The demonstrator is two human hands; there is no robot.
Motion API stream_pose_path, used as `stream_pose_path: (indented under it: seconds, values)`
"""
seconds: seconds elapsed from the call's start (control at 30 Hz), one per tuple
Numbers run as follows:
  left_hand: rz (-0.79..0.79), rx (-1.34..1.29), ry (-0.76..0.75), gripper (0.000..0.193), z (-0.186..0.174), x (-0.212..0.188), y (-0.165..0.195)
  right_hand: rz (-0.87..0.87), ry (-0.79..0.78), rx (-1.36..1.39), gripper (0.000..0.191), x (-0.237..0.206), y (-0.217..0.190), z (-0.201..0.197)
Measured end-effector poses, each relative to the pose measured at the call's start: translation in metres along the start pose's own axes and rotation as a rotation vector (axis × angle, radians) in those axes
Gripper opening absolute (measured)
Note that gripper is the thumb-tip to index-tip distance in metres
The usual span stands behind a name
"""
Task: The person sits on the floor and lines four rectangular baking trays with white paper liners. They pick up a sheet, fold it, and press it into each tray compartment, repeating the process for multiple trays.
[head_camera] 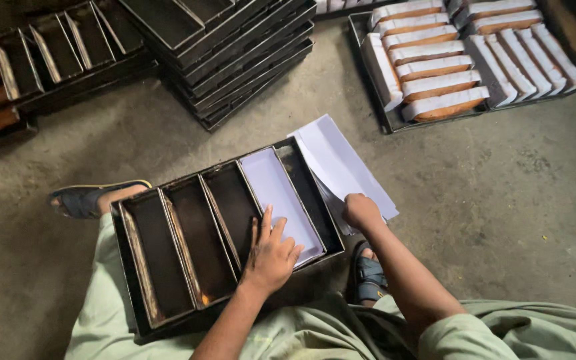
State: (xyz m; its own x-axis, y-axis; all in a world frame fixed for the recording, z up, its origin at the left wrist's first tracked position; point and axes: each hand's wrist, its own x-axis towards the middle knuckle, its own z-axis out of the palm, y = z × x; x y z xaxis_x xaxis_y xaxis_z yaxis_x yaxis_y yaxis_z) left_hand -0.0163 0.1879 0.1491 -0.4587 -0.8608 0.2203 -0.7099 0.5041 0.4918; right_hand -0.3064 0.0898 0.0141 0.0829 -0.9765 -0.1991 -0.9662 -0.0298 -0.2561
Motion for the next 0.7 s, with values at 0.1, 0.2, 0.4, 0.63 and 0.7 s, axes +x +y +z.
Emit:
stream_pose_path:
  seconds: [0.1,0.2,0.4,0.63,0.7]
  values:
    - [-0.017,0.004,-0.006,0.031,0.000,0.001,0.004,0.027,0.102,0.035,0.012,-0.011,-0.004,-0.008]
    - [-0.039,0.017,-0.033,0.031,0.000,0.004,0.006,0.044,0.205,0.079,0.011,-0.022,-0.006,-0.010]
    - [-0.091,0.050,-0.080,0.029,-0.005,0.014,0.002,-0.029,0.194,0.184,0.029,-0.024,-0.009,-0.005]
    - [-0.039,-0.089,0.153,0.035,-0.019,0.027,-0.020,-0.142,0.034,0.871,0.026,0.005,-0.036,-0.078]
    - [-0.089,-0.372,0.229,0.044,-0.026,0.030,-0.027,-0.364,-0.052,1.172,0.027,-0.005,-0.066,-0.109]
